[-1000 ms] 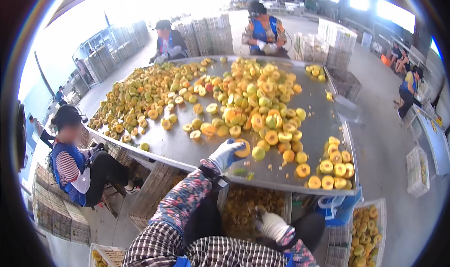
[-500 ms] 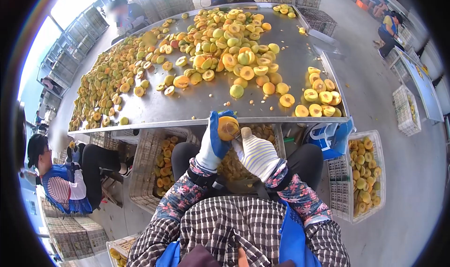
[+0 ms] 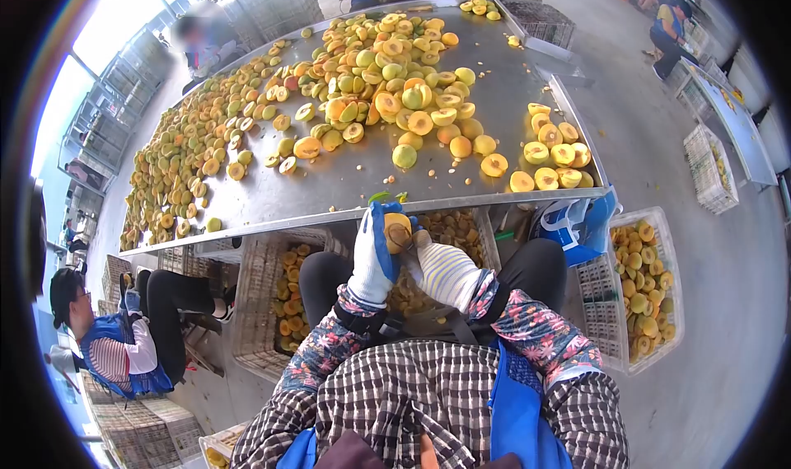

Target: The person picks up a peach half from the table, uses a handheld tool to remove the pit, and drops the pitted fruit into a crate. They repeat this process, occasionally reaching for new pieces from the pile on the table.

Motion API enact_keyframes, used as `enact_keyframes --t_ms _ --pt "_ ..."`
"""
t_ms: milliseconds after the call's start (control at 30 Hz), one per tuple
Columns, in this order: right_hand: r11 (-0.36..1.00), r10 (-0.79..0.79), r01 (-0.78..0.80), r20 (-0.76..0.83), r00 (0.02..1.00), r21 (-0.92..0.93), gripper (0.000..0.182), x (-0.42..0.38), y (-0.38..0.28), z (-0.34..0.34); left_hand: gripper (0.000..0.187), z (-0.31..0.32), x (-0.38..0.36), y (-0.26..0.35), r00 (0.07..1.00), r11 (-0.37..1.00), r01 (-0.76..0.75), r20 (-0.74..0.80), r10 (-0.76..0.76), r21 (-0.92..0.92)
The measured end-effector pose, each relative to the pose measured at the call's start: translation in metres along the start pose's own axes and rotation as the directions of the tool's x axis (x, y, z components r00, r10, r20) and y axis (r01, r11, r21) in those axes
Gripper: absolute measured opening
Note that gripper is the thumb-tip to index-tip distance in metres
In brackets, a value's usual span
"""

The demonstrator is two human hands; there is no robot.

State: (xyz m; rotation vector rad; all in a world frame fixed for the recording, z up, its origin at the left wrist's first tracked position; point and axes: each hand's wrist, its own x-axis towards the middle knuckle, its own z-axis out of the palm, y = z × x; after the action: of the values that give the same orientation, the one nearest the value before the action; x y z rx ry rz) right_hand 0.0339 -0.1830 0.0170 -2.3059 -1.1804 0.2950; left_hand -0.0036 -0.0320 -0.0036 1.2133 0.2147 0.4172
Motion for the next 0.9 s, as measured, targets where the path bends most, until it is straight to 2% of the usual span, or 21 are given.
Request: enact_keyframes --t_ms 33,67,100,133,167,233,300,333,367,400,433,467,500,533,633,667,700,733,767,800,900 --pt "0.989 -0.014 0.018 -0.028 1.000 0.148 0.039 0.002 0.012 0.010 0.035 -0.003 0.000 0.003 0.988 0.953 -0.149 0.069 0.135 0.265" --pt "0.956 -0.021 0.037 -0.057 0.998 0.292 0.038 0.001 0.023 0.021 0.034 -0.004 -0.002 0.005 0.955 0.816 -0.296 0.172 0.242 0.497" --pt "0.954 -0.014 0.031 -0.059 0.998 0.297 0.038 0.000 0.018 0.016 0.034 0.000 -0.004 0.006 0.956 0.816 -0.293 0.178 0.235 0.498" --pt "0.910 -0.089 0.118 -0.091 0.992 0.398 0.038 -0.002 0.010 0.010 0.034 0.007 -0.005 0.008 0.996 0.987 -0.085 0.033 0.081 0.138" --pt "0.848 -0.161 0.206 -0.133 0.978 0.487 0.037 0.000 0.005 0.007 0.035 0.011 -0.005 0.009 0.992 0.958 0.107 -0.038 -0.122 -0.267" --pt "0.794 -0.080 0.114 -0.084 0.993 0.598 0.037 0.001 -0.004 0.005 0.037 0.006 -0.003 0.001 0.997 0.971 0.075 -0.015 -0.080 -0.227" --pt "0.323 0.124 -0.299 0.273 0.954 0.898 0.038 0.001 -0.012 -0.008 0.037 0.004 -0.001 -0.001 0.998 0.970 0.056 -0.001 -0.058 -0.236" --pt "0.296 0.134 -0.350 0.324 0.936 0.889 0.037 0.001 -0.014 -0.013 0.037 0.004 -0.001 0.001 0.998 0.971 0.058 -0.001 -0.060 -0.233" --pt "0.289 0.136 -0.351 0.325 0.936 0.891 0.037 0.002 -0.008 -0.005 0.038 0.005 -0.003 0.003 0.997 0.965 0.070 0.002 -0.072 -0.253" --pt "0.576 0.073 -0.113 0.087 0.994 0.810 0.037 0.004 0.003 0.009 0.038 0.007 -0.004 0.004 0.996 0.958 0.084 0.009 -0.085 -0.274" --pt "0.790 -0.058 0.124 -0.128 0.990 0.601 0.038 0.006 0.010 0.017 0.038 0.001 0.001 0.000 0.996 0.958 0.092 0.015 -0.091 -0.271" --pt "0.870 -0.025 0.052 -0.060 0.998 0.490 0.040 0.007 0.021 0.019 0.038 -0.011 0.010 -0.007 0.990 0.998 -0.004 0.144 -0.006 0.064" --pt "0.933 -0.017 0.021 -0.014 1.000 0.358 0.043 0.008 0.026 0.013 0.037 -0.021 0.013 -0.010 0.956 0.917 -0.143 0.292 0.030 0.372" --pt "0.943 -0.021 -0.002 0.066 0.998 0.332 0.043 0.008 0.028 0.004 0.033 -0.021 0.013 -0.001 0.912 0.984 -0.062 0.409 -0.012 0.168" --pt "0.969 -0.017 -0.029 0.182 0.983 0.244 0.043 0.012 0.026 -0.014 0.031 -0.018 0.014 0.014 0.905 0.945 -0.122 0.426 -0.019 0.303" --pt "0.982 -0.005 -0.037 0.221 0.975 0.186 0.042 0.012 0.025 -0.013 0.038 -0.023 0.015 -0.008 0.908 0.889 -0.267 0.407 0.102 0.372" --pt "0.981 -0.006 -0.037 0.225 0.974 0.189 0.042 0.010 0.025 -0.007 0.038 -0.019 0.015 -0.006 0.910 0.889 -0.263 0.404 0.099 0.374" --pt "0.944 -0.019 -0.025 0.129 0.991 0.330 0.042 0.008 0.023 0.003 0.041 -0.015 0.019 -0.003 0.963 0.991 0.111 0.239 -0.127 0.080" --pt "0.886 -0.013 -0.003 0.031 0.999 0.464 0.042 0.005 0.022 0.011 0.044 -0.010 0.020 -0.001 0.904 0.863 0.427 0.158 -0.397 -0.270" --pt "0.749 -0.029 0.026 -0.007 1.000 0.662 0.040 0.003 0.015 0.009 0.049 -0.002 0.017 0.003 0.920 0.896 0.393 0.086 -0.383 -0.207" --pt "0.636 -0.019 -0.058 0.091 0.996 0.770 0.041 0.004 0.023 0.022 0.048 0.005 0.011 0.001 0.935 0.903 0.351 0.040 -0.353 -0.248"
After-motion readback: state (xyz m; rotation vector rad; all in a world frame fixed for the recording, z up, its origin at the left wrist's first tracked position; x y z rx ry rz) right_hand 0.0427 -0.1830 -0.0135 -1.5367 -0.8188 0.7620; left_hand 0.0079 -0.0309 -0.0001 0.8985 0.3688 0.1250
